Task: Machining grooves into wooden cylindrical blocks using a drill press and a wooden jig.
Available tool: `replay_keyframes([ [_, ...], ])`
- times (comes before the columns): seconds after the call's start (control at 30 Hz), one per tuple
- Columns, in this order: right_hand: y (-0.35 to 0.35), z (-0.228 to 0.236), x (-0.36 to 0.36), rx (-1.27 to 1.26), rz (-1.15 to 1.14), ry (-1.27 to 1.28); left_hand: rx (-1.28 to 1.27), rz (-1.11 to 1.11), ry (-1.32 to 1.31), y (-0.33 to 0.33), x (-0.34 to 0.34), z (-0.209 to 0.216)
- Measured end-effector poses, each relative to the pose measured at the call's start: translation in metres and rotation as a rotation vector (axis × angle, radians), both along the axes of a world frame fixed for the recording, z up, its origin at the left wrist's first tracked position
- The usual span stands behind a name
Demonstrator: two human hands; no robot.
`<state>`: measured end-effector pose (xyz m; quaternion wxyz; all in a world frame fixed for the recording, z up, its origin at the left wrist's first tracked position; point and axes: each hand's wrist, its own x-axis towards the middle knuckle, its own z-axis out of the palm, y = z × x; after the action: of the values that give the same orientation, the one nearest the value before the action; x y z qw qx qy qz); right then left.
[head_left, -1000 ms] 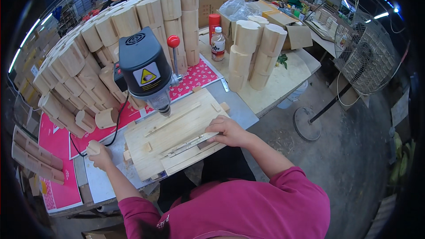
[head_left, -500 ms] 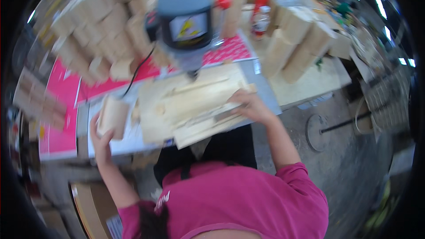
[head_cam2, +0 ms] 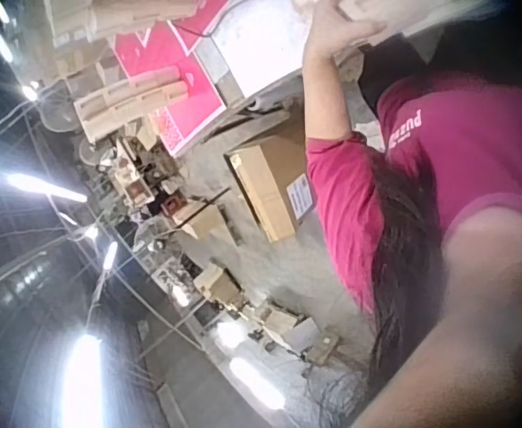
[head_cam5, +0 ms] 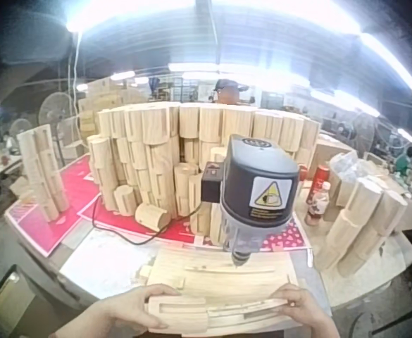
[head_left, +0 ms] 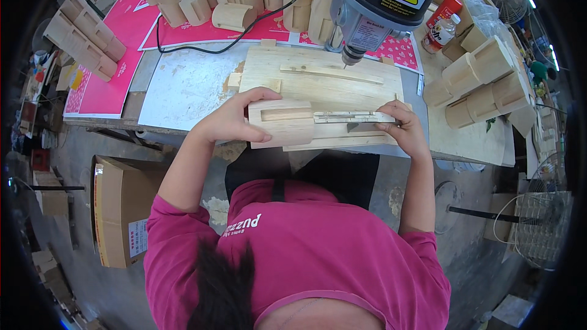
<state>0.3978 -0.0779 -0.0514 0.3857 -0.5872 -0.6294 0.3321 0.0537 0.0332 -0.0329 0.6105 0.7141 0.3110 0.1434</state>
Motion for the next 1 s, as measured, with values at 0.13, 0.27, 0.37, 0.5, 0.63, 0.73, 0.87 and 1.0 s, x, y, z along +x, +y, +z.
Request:
replay_keyframes([
  [0.13,-0.001,0.002,0.001,0.014,0.002,-0.025,0.221,-0.103,-0.066,0.009,0.0,-0.016],
  [0.27,-0.001,0.005,0.001,-0.018,0.016,0.012,0.244,-0.146,-0.059,0.009,0.003,-0.019],
  [0.37,-0.001,0.002,0.003,0.027,0.019,-0.039,0.206,-0.09,-0.059,0.004,0.015,-0.017],
  [0.5,-0.003,0.0,0.001,0.021,-0.015,-0.013,0.367,0.045,-0.112,0.0,0.035,-0.034],
  [0.63,-0.004,0.0,-0.001,0.042,-0.021,-0.033,0.43,0.08,-0.188,-0.011,0.065,-0.053],
  [0.73,-0.004,-0.001,0.001,0.066,-0.026,-0.066,0.588,0.116,-0.115,-0.014,0.087,-0.054],
  [0.87,-0.006,-0.003,0.001,0.102,-0.042,-0.096,0.593,0.19,-0.127,-0.014,0.091,-0.056],
  [1.0,-0.014,-0.018,0.003,0.222,-0.099,-0.051,0.688,0.409,-0.152,-0.032,0.073,-0.056],
])
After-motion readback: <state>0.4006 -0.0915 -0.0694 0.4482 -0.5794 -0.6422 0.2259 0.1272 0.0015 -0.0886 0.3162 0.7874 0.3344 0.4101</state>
